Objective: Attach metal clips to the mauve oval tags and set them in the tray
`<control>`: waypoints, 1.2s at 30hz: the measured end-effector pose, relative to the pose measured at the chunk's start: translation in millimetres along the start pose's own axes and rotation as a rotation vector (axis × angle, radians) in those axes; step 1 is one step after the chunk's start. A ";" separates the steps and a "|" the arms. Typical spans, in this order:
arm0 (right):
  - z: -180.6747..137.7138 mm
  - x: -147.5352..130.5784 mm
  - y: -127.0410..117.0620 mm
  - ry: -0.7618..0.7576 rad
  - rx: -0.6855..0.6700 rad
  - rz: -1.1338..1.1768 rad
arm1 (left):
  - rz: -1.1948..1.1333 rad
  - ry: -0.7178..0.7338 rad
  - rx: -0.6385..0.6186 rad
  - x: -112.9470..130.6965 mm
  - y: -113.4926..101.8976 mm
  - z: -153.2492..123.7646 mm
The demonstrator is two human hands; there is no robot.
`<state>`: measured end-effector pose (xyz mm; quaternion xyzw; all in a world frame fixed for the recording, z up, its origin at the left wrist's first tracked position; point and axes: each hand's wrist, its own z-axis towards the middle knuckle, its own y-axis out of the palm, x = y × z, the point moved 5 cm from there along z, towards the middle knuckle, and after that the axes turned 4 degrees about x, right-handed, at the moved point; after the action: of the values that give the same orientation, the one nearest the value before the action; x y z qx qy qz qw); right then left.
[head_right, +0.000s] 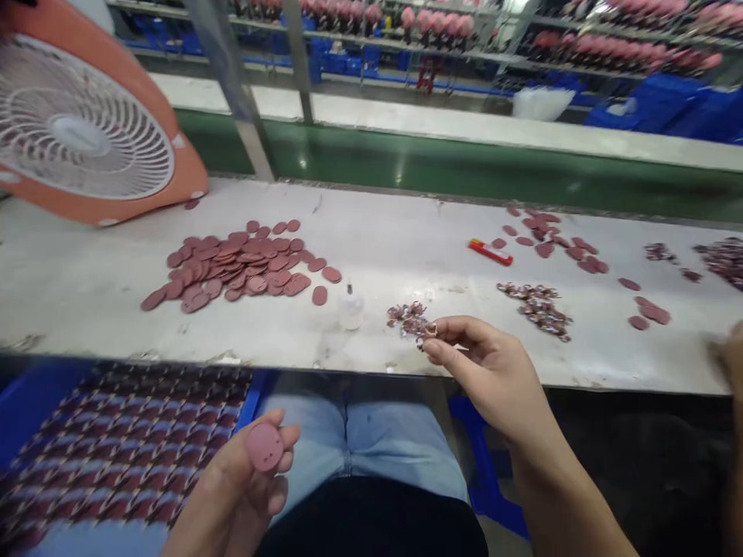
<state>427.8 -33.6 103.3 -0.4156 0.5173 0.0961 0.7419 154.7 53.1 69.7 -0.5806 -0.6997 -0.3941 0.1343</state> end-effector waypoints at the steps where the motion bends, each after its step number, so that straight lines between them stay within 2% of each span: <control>1: -8.0 -11.4 9.6 -0.010 -0.067 0.080 | -0.002 -0.024 -0.019 -1.1 1.1 -1.9; 6: -42.0 -70.6 58.7 -0.055 -0.508 0.396 | 0.018 -0.108 -0.214 -7.0 -1.5 -2.5; 8: -47.3 -86.0 69.0 -0.134 -0.585 0.394 | 0.032 -0.107 -0.306 -8.5 -3.8 -1.7; 11: -48.0 -95.6 77.0 -0.255 -0.612 0.319 | 0.028 -0.099 -0.375 -9.7 -6.4 -1.7; 15: -46.3 -95.9 84.3 -0.304 -0.678 0.289 | 0.003 -0.124 -0.404 -10.7 -6.8 -3.7; 30: -49.4 -102.2 81.5 -0.510 -0.742 0.096 | -0.024 -0.197 -0.396 -15.9 -7.5 -2.5; 36: -47.2 -103.1 82.0 -0.522 -0.761 0.087 | -0.025 -0.215 -0.400 -15.3 -8.7 -4.3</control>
<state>302.3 14.4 142.6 -0.5982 0.2582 0.4116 0.6372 150.0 39.1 59.2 -0.6256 -0.6249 -0.4627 -0.0636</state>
